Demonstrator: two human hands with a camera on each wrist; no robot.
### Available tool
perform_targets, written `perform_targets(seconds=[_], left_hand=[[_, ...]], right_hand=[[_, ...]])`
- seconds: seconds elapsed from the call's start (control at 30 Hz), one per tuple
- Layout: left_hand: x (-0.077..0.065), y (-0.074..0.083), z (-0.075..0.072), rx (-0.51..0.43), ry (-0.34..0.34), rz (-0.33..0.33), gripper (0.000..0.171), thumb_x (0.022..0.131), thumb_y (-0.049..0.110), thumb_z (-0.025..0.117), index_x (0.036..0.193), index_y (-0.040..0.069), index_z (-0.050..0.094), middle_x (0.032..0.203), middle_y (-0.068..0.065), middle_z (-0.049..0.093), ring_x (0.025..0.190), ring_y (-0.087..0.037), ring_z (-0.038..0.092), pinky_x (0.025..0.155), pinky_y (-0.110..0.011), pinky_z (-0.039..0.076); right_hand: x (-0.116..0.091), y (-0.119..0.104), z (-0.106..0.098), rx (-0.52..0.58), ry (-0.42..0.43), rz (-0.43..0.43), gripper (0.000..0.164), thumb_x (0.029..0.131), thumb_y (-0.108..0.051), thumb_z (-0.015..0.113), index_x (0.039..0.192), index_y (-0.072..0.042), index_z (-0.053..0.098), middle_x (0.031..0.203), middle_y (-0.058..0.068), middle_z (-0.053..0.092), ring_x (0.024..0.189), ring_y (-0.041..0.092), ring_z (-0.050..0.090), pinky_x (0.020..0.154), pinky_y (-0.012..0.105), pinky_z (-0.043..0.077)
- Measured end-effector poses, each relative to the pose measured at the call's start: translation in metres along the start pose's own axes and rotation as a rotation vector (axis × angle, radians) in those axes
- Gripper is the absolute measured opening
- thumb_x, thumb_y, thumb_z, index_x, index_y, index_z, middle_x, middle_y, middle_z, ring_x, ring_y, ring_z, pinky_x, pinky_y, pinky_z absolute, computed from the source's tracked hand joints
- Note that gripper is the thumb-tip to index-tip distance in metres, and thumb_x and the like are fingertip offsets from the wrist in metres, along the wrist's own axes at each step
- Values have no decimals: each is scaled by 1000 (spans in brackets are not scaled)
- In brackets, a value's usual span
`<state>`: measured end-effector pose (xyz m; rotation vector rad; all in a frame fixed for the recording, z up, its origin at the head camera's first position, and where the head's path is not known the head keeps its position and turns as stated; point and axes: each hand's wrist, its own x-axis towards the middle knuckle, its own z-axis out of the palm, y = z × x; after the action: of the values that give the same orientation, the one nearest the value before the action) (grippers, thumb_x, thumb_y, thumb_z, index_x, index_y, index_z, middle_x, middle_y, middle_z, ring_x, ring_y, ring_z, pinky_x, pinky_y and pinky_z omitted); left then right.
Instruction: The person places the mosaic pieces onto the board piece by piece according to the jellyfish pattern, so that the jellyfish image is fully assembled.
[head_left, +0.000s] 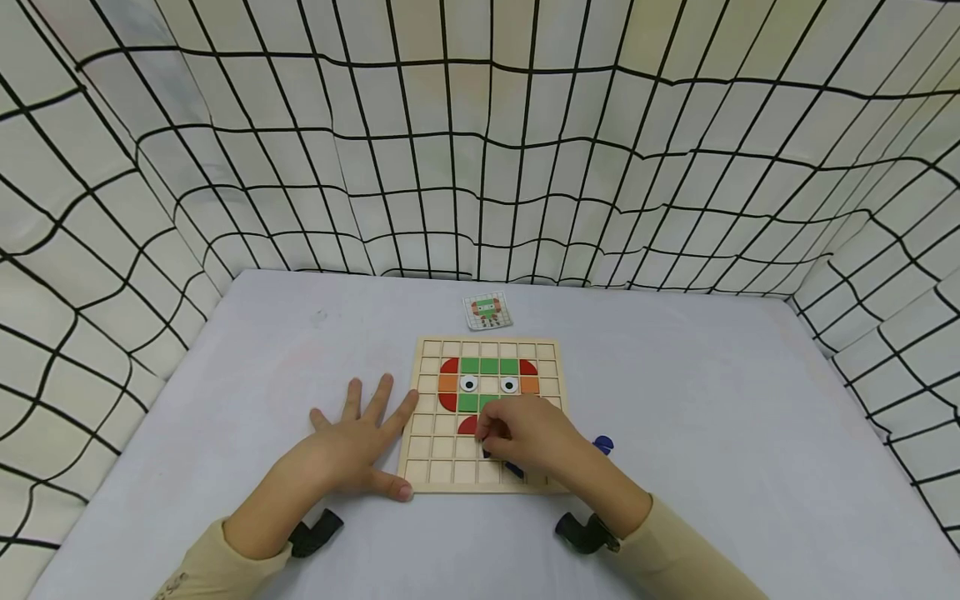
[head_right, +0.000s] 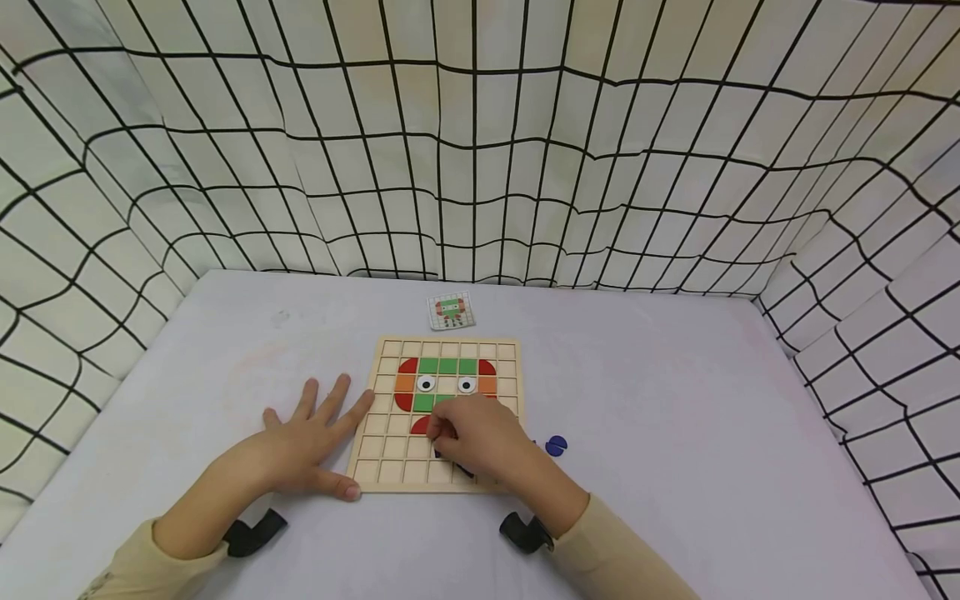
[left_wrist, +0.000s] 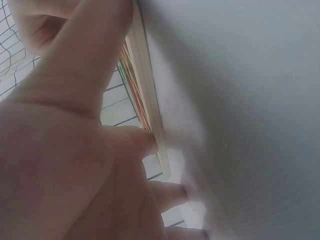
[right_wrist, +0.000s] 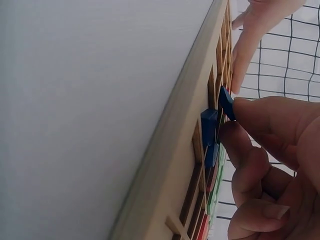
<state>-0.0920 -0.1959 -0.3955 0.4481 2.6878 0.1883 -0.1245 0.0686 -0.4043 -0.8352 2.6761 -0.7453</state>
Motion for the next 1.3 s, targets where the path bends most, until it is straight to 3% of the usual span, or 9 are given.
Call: perform_targets(seconds=[0.43, 0.67, 0.87, 1.07, 1.3], left_hand=[[1, 0, -1, 1, -3, -3, 128, 63, 75, 75, 161, 17, 18, 164, -28, 4, 143, -65, 1, 84, -92, 14], [1, 0, -1, 2, -1, -7, 128, 63, 76, 75, 161, 16, 18, 164, -28, 4, 142, -65, 1, 84, -92, 13], [1, 0, -2, -3, -5, -6, 128, 63, 75, 76, 161, 16, 18, 164, -28, 4, 143, -65, 1, 84, -92, 13], [1, 0, -1, 3, -6, -5, 128, 63, 76, 75, 161, 16, 18, 164, -28, 4, 143, -65, 1, 84, -92, 14], [2, 0, 1, -3, -2, -10, 129, 62, 75, 76, 161, 16, 19, 164, -28, 4, 142, -65, 1, 84, -92, 12]], right_hand=[[-3, -2, -4, -11, -10, 35, 12, 84, -20, 78, 91, -23, 70, 64, -13, 54, 61, 5, 51, 56, 24, 42], [-1, 0, -4, -51, -12, 32, 16, 83, -21, 80, 77, -25, 66, 65, -14, 55, 63, 4, 51, 55, 22, 43], [1, 0, -3, -72, -18, 17, 17, 84, -21, 79, 74, -26, 66, 63, -15, 55, 63, 4, 51, 54, 22, 42], [-3, 5, -6, 31, -17, 14, 13, 84, -19, 77, 77, -26, 67, 66, -13, 57, 63, 5, 53, 56, 23, 44], [-14, 22, -17, 199, 1, 42, 8, 87, -19, 74, 92, -22, 70, 72, -9, 60, 67, 10, 56, 57, 25, 46]])
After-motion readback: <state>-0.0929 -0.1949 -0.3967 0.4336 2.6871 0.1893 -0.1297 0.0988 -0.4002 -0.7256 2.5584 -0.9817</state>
